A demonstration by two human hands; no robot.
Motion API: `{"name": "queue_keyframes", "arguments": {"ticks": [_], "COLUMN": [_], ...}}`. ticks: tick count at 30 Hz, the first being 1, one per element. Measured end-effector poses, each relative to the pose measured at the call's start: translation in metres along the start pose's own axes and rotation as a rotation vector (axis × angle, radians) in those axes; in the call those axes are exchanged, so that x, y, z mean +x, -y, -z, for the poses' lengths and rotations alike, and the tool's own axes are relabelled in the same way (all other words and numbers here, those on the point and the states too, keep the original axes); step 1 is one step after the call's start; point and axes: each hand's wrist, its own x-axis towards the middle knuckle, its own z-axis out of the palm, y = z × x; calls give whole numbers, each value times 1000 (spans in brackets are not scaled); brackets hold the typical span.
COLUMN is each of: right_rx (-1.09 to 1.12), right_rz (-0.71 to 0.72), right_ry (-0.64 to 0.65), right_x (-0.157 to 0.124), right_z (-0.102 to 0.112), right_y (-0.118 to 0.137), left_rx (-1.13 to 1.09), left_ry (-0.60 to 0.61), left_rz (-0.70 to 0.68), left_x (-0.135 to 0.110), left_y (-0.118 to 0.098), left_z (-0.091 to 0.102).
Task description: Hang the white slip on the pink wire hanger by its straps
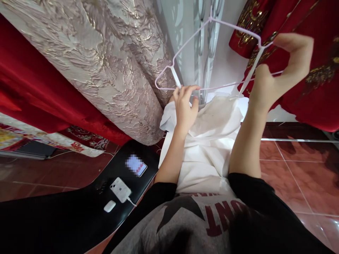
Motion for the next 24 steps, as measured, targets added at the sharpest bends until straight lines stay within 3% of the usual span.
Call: {"name": "queue_keyframes", "arguments": {"ticks": [2,4,6,10,15,18,20,22,24], "right_rx": [20,15,-83,-167,-161,-161,-155,-147,-139], "right_rz": [144,78,5,-42,-34,-37,-41,-46,-58], "right_ry": [107,448,604,566,475,486,494,507,526], "right_x": [-24,-48,-67,-83,-85,-85,-85,-85,-85], "right_z": [-9,-20,-32,-43,-43,-44,-44,-44,-44], "right_y": [-3,-11,-23,-44,-47,-44,-42,-39,-35], "left_rx": [-10,-37,-122,-472,-950,-1019,-915,-816,-799], "left_ry": [20,10,-58,-245,-311,-497,-650,-803,-811], "left_rz": [-14,-24,-4,134,315,491,543,612,707], "left_x": [-1,-4,-6,8,51,59,54,45,36], "left_y": [-3,-4,-1,4,-4,16,38,54,55], "left_z": [-2,-4,-5,10,62,88,92,84,66]}}
